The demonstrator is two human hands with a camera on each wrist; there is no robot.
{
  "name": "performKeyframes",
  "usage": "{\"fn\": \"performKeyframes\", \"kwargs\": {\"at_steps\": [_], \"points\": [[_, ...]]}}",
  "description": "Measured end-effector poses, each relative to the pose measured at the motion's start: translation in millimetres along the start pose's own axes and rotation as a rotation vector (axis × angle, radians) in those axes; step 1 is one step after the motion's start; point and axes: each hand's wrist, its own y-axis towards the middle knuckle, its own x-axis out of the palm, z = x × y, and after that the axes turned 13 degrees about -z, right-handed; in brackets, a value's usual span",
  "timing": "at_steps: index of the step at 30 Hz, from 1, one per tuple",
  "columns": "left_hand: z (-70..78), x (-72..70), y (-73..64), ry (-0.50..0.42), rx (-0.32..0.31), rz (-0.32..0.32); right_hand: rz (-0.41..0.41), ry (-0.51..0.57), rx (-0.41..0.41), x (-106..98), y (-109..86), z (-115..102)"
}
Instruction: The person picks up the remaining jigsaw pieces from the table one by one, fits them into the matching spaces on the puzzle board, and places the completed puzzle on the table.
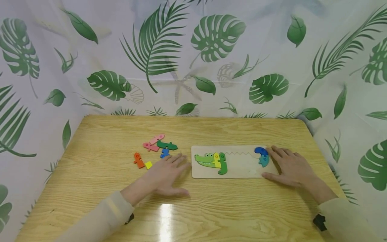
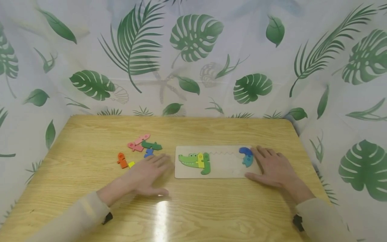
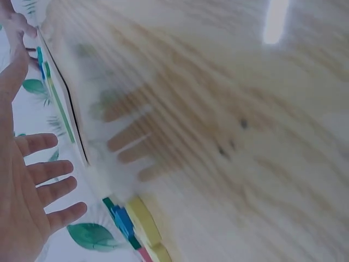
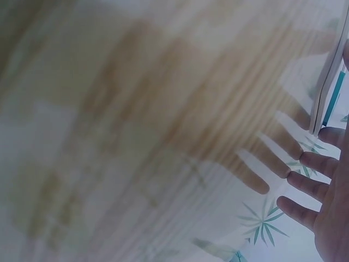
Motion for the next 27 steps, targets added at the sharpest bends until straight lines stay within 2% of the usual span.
{"fn": "performKeyframes", "kwargs": {"at_steps": [6,13,19,27], "points": [[-12.3,-1.0,-13.3,-0.012,-0.011,0.052,0.005,-0.006,0.001,1.6,1.1,1.5],[-23.3,-2.6,-32.3,-0.048,-0.041,0.074,-0.001,-0.006,0.002,-0.5,1.4,0.2],[-33.9,6.2,-44.8,-0.025,-0.048,0.123,0.001,-0.003,0.001,-1.0,1.0,-1.0],[-43.3,18.8,-58.1,-0.036,-0.072,0.137,-0.006,-0.001,0.006,0.0,0.3,-0.5]]}}
